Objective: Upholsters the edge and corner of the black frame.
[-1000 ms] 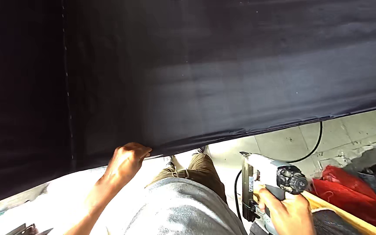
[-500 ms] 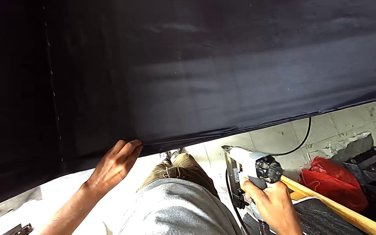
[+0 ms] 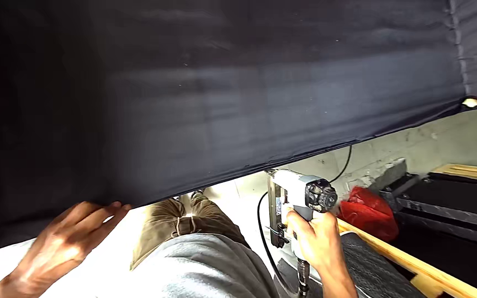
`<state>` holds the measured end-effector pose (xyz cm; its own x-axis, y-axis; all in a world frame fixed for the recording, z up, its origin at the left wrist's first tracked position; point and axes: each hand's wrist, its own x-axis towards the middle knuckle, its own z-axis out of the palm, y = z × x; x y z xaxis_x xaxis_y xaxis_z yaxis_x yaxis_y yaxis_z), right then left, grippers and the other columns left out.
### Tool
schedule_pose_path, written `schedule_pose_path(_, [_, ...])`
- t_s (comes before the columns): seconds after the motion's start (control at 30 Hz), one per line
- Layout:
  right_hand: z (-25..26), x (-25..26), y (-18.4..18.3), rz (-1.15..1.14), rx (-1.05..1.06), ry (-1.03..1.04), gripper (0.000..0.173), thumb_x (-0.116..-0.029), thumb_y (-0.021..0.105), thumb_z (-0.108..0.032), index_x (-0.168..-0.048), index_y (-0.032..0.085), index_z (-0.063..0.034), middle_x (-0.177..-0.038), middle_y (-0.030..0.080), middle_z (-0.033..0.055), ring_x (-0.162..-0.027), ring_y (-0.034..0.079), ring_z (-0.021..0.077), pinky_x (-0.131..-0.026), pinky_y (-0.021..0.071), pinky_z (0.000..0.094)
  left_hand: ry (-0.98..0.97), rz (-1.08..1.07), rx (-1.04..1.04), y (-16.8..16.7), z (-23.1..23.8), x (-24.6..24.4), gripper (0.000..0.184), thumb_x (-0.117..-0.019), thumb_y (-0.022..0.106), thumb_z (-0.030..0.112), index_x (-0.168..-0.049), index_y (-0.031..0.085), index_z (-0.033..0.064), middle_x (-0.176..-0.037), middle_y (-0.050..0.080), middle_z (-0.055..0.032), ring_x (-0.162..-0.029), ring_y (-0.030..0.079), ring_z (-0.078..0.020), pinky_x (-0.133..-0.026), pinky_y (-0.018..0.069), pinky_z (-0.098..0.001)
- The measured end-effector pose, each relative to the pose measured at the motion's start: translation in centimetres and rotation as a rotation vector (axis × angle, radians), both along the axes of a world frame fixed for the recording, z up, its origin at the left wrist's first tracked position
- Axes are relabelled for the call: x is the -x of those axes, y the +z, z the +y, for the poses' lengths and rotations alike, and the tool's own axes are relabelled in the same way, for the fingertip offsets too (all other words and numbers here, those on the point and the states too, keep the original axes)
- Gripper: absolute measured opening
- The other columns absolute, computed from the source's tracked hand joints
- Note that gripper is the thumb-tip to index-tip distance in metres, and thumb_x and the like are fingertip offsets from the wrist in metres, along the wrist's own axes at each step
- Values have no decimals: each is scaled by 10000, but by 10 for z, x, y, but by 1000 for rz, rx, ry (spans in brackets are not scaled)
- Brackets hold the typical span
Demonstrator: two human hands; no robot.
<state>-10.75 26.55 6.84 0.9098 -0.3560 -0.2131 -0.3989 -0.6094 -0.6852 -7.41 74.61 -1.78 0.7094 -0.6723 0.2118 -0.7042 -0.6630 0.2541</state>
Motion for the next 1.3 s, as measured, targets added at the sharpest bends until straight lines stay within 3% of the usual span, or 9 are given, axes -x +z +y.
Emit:
schedule_pose_path(0.13, [3, -7, -1, 54, 71, 35, 112, -891, 611, -275, -912, 669, -182, -602, 612, -61, -458, 596, 94, -439, 556, 321, -23, -13, -12, -1, 1, -3, 358, -1019, 446, 29, -1192, 756, 81, -917, 703, -106, -792, 636, -296, -685, 512, -423])
schedule_pose_path(0.27, [18, -10, -7, 98, 124, 61, 111, -883, 602, -259, -917, 651, -166, -610, 604, -69, -459, 588, 72, -442, 546, 300, -46, -17, -27, 1, -2, -7, 373, -1014, 433, 16, -1198, 750, 82, -877, 684, -98, -760, 615, -286, -659, 500, -415])
schedule_pose_path(0.87, [187, 11, 13, 35, 89, 284, 164, -863, 624, -214, -955, 697, -100, -728, 669, -59, -570, 622, 5, -525, 564, 224, -145, -4, 39, -3, 1, -17, 268, -1014, 486, 60, -1113, 735, 47, -907, 655, -66, -800, 589, -242, -686, 502, -374])
schedule_pose_path(1.03, [225, 18, 10, 58, 64, 340, 166, -856, 622, -227, -957, 707, -128, -750, 674, -69, -635, 634, -4, -573, 558, 219, -165, 48, 78, -1, 6, -19, 252, -1006, 510, 65, -1104, 743, 68, -917, 659, -52, -831, 597, -236, -696, 504, -373])
schedule_pose_path(1.07, [225, 21, 13, 55, -6, 330, 156, -864, 638, -223, -955, 713, -122, -750, 684, -60, -603, 640, 13, -539, 574, 243, -151, 105, 141, 5, 13, -20, 247, -1002, 526, 85, -1114, 746, 90, -912, 656, -29, -855, 604, -216, -714, 505, -362])
schedule_pose_path(1.13, [223, 30, 25, 61, -94, 292, 173, -879, 687, -216, -992, 716, -87, -787, 718, -32, -614, 675, 56, -550, 612, 299, -20, 276, 364, 29, 40, -15, 279, -991, 577, 171, -1206, 753, 141, -1011, 713, 29, -987, 639, -132, -872, 537, -316])
schedule_pose_path(1.2, [219, 39, 30, 65, -98, 227, 214, -884, 702, -217, -1014, 683, -48, -782, 715, -12, -612, 684, 86, -562, 625, 329, 253, 361, 548, 54, 69, -5, 204, -985, 632, 186, -1119, 777, 135, -1040, 746, 44, -1017, 686, -77, -917, 590, -272])
schedule_pose_path(1.27, [213, 46, 23, 68, -22, 171, 209, -875, 668, -247, -968, 670, -60, -700, 680, -34, -545, 650, 78, -504, 590, 316, 493, 297, 359, 60, 84, 5, 224, -986, 635, 245, -1119, 788, 148, -1036, 760, 39, -1015, 703, -78, -900, 586, -274])
schedule_pose_path(1.3, [212, 48, 18, 69, 18, 158, 208, -873, 653, -260, -953, 668, -68, -682, 669, -42, -527, 641, 72, -489, 583, 308, 507, 277, 222, 54, 89, 11, 259, -986, 626, 248, -1159, 777, 127, -1048, 767, -3, -1035, 712, -140, -906, 581, -338])
